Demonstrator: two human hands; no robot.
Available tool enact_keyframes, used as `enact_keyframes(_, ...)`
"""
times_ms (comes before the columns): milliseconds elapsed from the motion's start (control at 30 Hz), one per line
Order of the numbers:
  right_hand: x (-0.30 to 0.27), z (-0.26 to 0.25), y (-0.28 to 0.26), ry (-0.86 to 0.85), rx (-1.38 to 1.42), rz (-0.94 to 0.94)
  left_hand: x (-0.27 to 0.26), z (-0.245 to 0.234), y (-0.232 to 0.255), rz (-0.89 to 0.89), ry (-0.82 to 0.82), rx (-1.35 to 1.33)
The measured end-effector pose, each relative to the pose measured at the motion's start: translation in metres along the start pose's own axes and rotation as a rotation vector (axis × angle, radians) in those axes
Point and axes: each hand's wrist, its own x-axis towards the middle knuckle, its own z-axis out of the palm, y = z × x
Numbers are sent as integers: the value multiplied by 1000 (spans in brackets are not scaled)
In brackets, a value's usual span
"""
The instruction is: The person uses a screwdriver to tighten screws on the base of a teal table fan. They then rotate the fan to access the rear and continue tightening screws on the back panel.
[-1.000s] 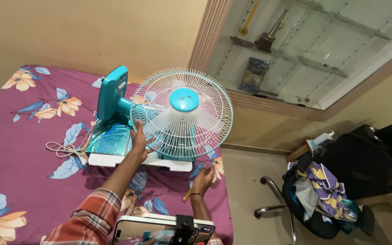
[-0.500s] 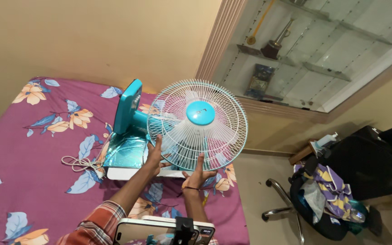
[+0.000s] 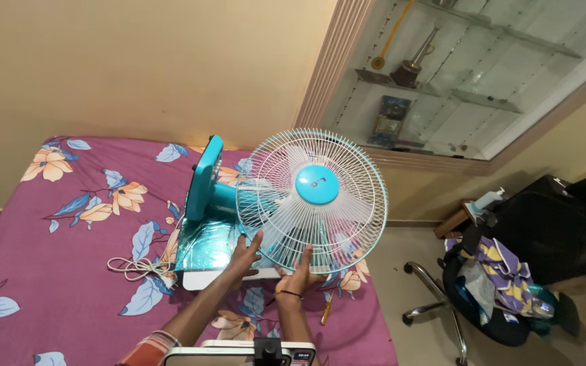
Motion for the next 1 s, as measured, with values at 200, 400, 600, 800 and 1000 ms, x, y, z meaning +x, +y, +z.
enact_keyframes(200,34,-12,-2,-50,16,41,17,-49,-17,206,168,212)
enact_keyframes(400,49,-25,3,-98,24,104,32,-122,21,692,736,426)
enact_keyframes(600,56,-38,5,-127,31,197,69,-165,69,728,655,684)
enact_keyframes(800,76,-52,6,-182,21,187,86,-160,78,440,448,652)
enact_keyframes(1000,106,-66,5,-252,20,258,63,-158,82,446,521,767)
